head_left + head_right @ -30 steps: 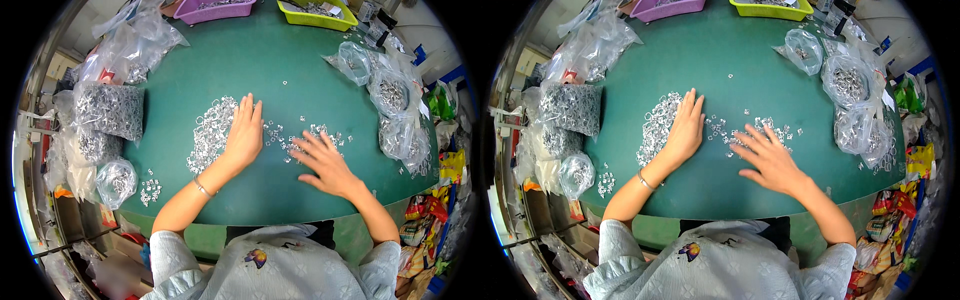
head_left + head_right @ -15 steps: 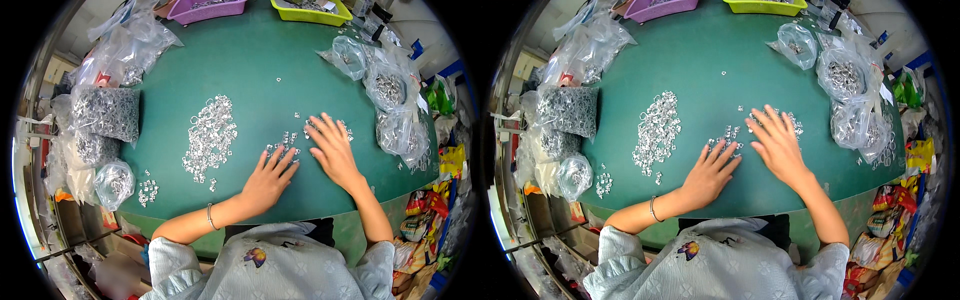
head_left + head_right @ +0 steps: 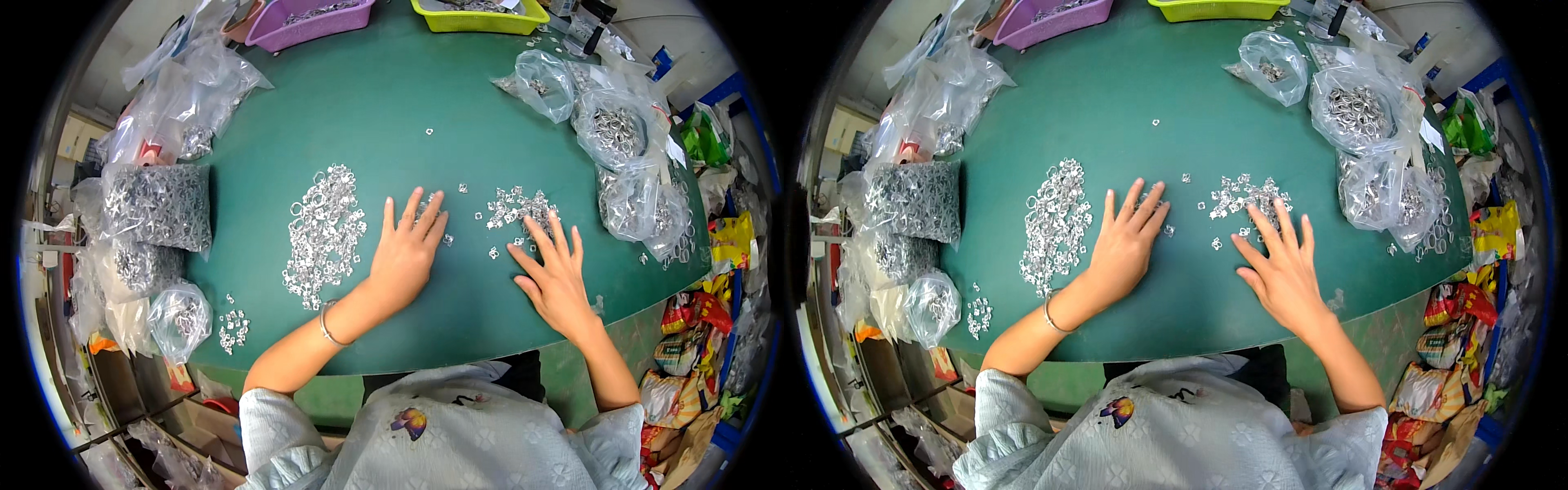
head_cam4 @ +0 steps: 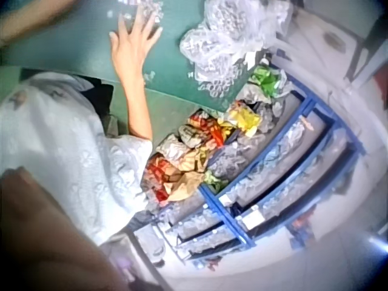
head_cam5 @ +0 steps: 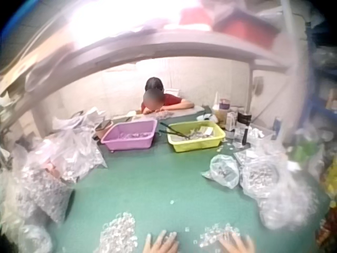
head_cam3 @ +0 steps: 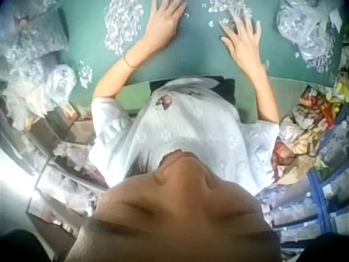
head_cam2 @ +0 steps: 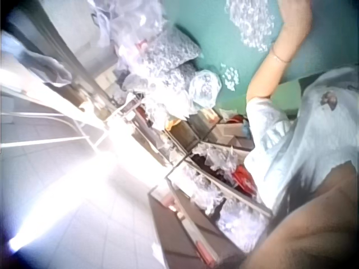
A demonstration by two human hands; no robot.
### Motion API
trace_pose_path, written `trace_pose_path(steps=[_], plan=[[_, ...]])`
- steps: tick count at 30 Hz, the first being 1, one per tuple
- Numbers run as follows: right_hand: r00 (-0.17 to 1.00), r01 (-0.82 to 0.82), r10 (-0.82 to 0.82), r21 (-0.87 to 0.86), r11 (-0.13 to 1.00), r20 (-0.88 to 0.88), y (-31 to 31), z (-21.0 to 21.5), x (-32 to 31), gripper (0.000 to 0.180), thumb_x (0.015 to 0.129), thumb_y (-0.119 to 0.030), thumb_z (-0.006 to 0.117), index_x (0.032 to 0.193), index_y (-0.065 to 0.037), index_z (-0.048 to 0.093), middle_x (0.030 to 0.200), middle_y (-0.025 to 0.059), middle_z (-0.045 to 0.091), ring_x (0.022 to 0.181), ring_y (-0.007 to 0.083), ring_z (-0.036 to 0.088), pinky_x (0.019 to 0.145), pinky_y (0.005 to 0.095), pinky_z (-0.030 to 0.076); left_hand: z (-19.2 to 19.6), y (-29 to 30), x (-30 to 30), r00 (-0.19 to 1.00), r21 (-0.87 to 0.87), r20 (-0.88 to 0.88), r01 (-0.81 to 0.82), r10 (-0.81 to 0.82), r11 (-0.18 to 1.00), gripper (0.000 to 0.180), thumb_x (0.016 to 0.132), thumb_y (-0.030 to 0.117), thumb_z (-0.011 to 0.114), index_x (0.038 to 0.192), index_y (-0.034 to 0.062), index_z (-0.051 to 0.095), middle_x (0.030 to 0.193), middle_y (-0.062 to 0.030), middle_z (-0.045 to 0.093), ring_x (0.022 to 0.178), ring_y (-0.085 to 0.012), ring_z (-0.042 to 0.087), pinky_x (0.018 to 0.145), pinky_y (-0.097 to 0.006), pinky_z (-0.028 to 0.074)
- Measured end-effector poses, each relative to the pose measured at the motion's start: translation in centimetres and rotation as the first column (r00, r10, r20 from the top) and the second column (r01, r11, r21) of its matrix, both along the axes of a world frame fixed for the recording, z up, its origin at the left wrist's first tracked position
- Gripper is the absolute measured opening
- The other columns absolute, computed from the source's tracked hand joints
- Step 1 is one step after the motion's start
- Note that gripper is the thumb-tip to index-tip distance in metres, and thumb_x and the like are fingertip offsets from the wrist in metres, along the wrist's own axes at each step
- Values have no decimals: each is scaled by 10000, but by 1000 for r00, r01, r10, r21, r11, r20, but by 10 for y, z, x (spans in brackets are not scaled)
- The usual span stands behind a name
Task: The person sorts star-shaped metal components and circular metal rings by hand on a green workbench, arranging them into piles and placing them into a plastic bag.
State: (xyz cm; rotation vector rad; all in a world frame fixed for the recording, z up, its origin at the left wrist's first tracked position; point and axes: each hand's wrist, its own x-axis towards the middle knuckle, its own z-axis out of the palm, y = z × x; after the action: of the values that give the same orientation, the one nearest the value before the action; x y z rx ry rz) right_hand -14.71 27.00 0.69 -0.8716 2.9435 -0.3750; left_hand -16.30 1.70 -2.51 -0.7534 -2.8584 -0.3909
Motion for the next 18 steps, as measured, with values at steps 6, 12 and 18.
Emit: trace_pose_path(steps=[6, 12, 18], plan=[[998, -67, 68, -89, 994, 7, -17, 0, 0, 395, 806, -202, 676, 1194, -155, 614, 1449, 113, 347, 1381, 380, 224, 1062, 619, 168, -1, 46, -11, 993, 238, -89, 96, -77, 967, 348, 774, 29, 620, 1120, 11, 593, 1258, -137, 514, 1193, -310, 474, 1023, -588, 293], [974, 128, -154, -157, 979, -165, 9, -12, -9, 329, 811, -132, 658, 1139, -123, 641, 1409, 125, 394, 1361, 376, 266, 1056, 587, 193, -6, 55, -19, 990, 325, -137, 12, 35, 945, 165, 731, 70, 707, 883, 39, 651, 1081, -78, 561, 1026, -252, 511, 862, -447, 335], [991, -5, -16, -161, 987, -130, -17, -13, -15, 327, 802, -128, 662, 1128, -111, 650, 1374, 121, 428, 1348, 368, 293, 1054, 585, 213, 8, 45, 10, 999, 373, -13, -38, 47, 927, 187, 709, 48, 721, 880, 47, 647, 1054, -73, 561, 1005, -255, 514, 830, -415, 330]])
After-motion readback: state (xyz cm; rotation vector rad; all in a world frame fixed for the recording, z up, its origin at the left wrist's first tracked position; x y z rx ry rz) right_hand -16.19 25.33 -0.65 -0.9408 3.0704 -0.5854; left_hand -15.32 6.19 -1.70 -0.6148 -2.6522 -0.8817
